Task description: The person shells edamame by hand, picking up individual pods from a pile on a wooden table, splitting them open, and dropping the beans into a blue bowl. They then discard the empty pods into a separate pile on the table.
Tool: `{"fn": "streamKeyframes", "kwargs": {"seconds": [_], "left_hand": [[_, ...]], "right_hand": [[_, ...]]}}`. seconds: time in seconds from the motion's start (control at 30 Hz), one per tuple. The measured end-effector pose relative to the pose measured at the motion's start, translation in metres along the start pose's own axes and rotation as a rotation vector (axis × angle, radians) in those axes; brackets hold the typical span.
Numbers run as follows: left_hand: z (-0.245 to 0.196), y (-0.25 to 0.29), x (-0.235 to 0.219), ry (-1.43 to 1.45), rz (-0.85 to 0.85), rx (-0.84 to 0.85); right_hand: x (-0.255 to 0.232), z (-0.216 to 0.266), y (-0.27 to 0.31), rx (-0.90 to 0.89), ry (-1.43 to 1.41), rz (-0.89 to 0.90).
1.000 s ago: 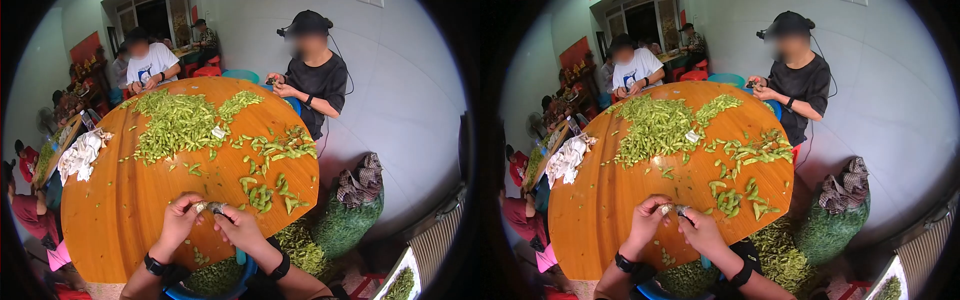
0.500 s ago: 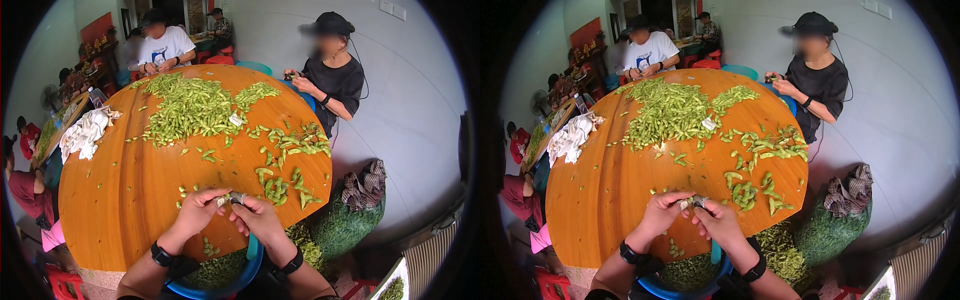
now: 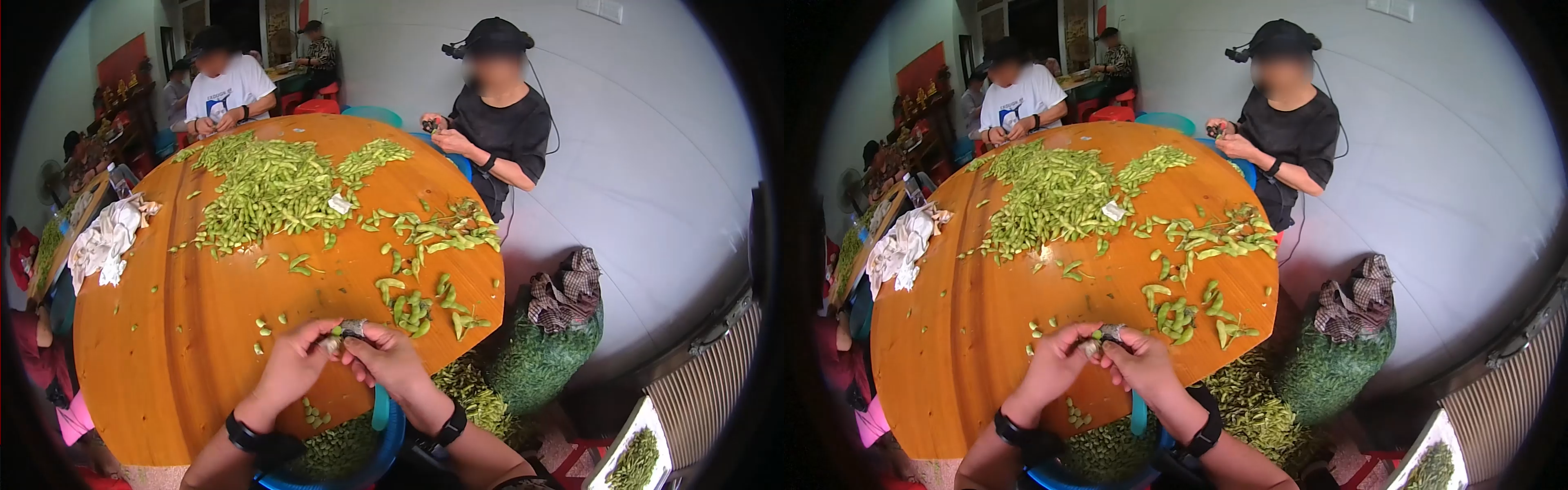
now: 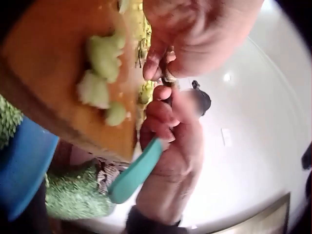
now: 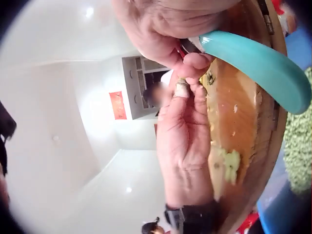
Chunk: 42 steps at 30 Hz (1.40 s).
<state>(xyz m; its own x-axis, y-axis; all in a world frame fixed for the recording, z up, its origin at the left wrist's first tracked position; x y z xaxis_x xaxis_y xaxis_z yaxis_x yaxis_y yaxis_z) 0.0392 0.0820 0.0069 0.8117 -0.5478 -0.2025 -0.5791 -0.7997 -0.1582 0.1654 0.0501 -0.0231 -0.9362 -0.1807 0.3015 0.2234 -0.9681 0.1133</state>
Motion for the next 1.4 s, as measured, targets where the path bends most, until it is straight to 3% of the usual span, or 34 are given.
{"fn": "streamKeyframes", "kwargs": {"seconds": [0.03,0.17,0.37,0.57,0.7,0.8,0.87,0.97,1.0,1.07,1.1,1.23,1.4], "left_hand": [[-0.027,0.002,0.006,-0.465,0.012,0.086],[-0.037,0.007,0.009,-0.705,0.021,0.136],[-0.042,0.008,0.010,-0.681,0.008,0.204],[-0.050,0.006,0.009,-0.466,0.016,0.189],[-0.037,0.003,0.004,-0.419,0.072,0.214],[-0.027,0.003,0.006,-0.209,0.092,0.168],[-0.003,0.003,0.008,0.206,0.131,-0.071],[0.007,0.001,0.007,0.256,0.128,-0.129],[0.006,0.001,0.008,0.255,0.124,-0.126],[-0.033,0.004,0.009,-0.416,0.045,0.205],[-0.035,0.005,0.012,-0.494,0.048,0.139],[-0.035,0.008,0.009,-0.540,0.063,0.109],[-0.038,0.007,0.010,-0.537,0.112,0.206]], "right_hand": [[0.000,0.002,0.002,-0.016,0.083,-0.027],[0.006,0.010,0.011,-0.027,0.149,-0.039],[0.007,0.002,0.008,0.052,-0.108,0.033],[0.010,0.014,0.011,-0.046,0.029,0.002],[0.008,0.011,0.016,0.063,-0.113,0.024],[0.006,0.011,0.015,0.045,-0.102,0.024],[0.006,0.010,0.013,0.046,-0.092,0.028],[0.008,0.007,0.012,0.064,-0.090,0.027],[0.006,0.011,0.013,0.011,-0.022,-0.012],[0.005,0.015,0.012,-0.045,0.049,-0.046],[0.007,0.016,0.013,-0.051,0.099,-0.055],[0.009,0.013,0.017,-0.021,0.089,-0.054],[0.004,0.005,0.017,0.065,-0.054,-0.012]]}}
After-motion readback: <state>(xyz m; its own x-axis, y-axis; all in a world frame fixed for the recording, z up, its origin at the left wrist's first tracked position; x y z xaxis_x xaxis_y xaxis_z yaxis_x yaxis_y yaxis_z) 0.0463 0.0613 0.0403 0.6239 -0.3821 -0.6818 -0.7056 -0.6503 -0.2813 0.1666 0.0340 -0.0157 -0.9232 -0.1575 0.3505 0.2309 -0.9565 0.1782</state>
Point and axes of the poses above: each hand's wrist, its own y-axis away from the middle knuckle, its own x-axis out of the palm, z = x × y, the point moved 8 cm from there along -y, towards the middle knuckle, and after that the axes turned 9 degrees about z, right-handed, at the moved point
